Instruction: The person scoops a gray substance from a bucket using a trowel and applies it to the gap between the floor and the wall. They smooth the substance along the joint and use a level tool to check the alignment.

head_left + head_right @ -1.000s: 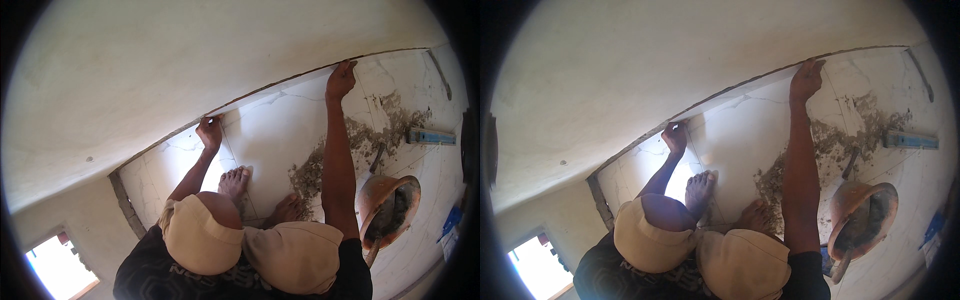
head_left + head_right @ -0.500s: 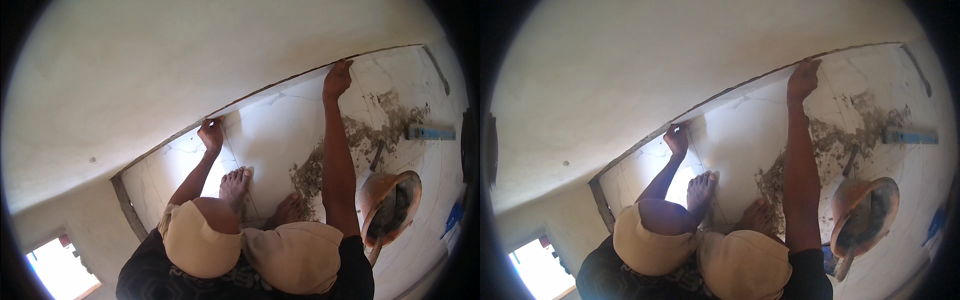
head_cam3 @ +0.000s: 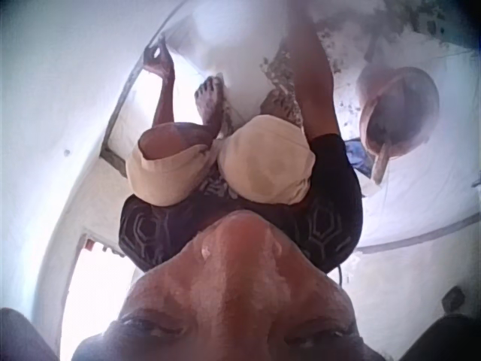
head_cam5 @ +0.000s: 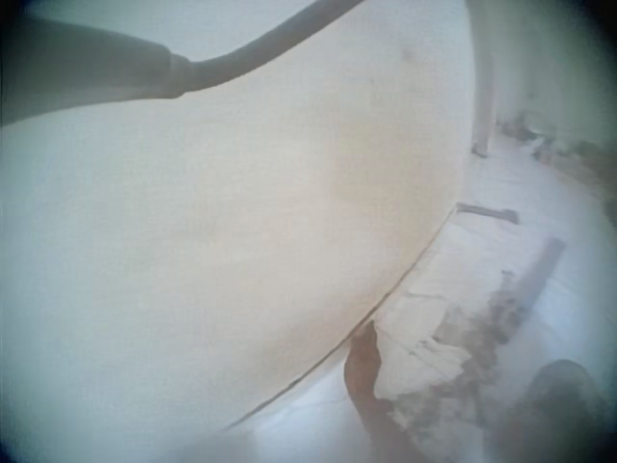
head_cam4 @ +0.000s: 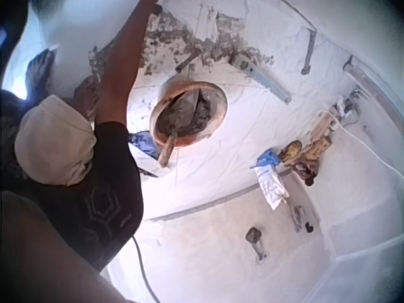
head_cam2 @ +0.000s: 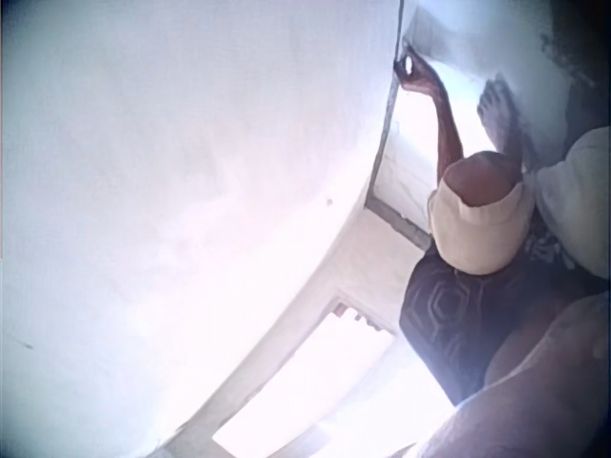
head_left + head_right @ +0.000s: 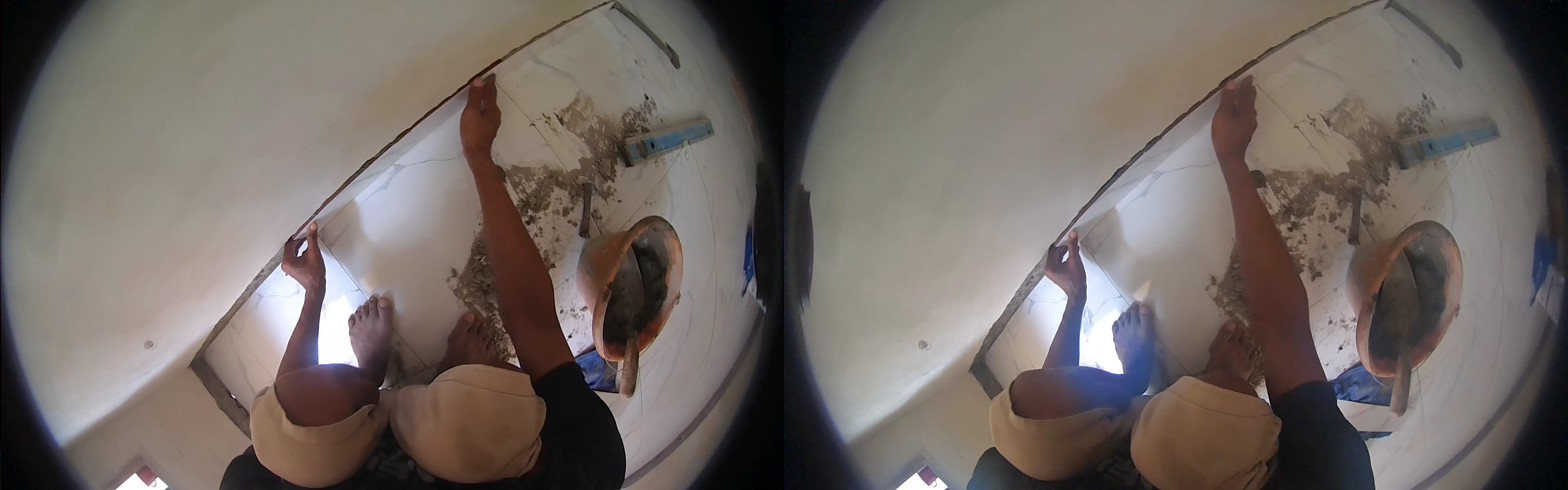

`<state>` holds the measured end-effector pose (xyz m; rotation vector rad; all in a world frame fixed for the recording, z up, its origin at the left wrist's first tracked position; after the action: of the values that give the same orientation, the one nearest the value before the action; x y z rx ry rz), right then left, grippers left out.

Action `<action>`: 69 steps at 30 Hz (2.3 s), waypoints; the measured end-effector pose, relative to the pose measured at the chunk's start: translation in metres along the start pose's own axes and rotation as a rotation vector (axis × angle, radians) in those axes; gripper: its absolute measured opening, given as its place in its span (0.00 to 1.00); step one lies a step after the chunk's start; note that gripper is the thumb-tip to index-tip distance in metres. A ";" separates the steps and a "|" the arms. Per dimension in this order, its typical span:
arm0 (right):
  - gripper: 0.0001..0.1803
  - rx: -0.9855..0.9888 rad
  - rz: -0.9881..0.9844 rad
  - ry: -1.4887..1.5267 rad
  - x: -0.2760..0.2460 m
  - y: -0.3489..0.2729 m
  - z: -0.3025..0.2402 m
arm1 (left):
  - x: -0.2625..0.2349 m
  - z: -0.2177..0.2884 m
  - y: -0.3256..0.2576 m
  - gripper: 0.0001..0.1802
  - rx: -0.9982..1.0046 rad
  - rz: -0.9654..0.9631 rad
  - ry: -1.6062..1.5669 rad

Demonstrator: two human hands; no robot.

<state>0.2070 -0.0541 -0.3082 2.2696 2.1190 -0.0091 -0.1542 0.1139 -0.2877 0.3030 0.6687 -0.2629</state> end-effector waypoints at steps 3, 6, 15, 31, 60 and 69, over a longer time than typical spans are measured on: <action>0.37 -0.046 0.022 -0.018 0.002 0.000 0.011 | 0.004 -0.011 0.003 0.21 -0.020 -0.007 0.050; 0.36 -0.061 0.038 -0.069 0.005 -0.001 0.012 | 0.005 -0.019 0.005 0.19 -0.021 -0.024 0.002; 0.34 -0.097 0.049 -0.056 0.007 -0.004 0.010 | 0.012 -0.031 0.004 0.20 0.037 0.022 0.091; 0.32 -0.032 0.111 -0.014 -0.003 -0.002 -0.002 | 0.012 -0.023 0.001 0.20 0.224 0.032 0.167; 0.35 0.826 0.339 -0.938 -0.373 0.272 0.012 | -0.013 -0.003 0.005 0.45 0.118 -0.017 0.458; 0.13 -0.190 0.196 -0.988 -0.449 0.309 -0.049 | -0.032 -0.011 -0.035 0.51 0.158 -0.262 0.378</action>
<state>0.4829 -0.5216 -0.2390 1.7614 1.3064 -0.7180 -0.1965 0.0898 -0.2818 0.4222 1.0660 -0.5178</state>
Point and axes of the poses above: each hand's wrist, its own y-axis towards the middle knuckle, its own x-axis out of the palm, z = x × y, the point moved 1 cm from there along y, towards the middle knuckle, and after that the axes turned 2 degrees about y, right-handed, at the moved point
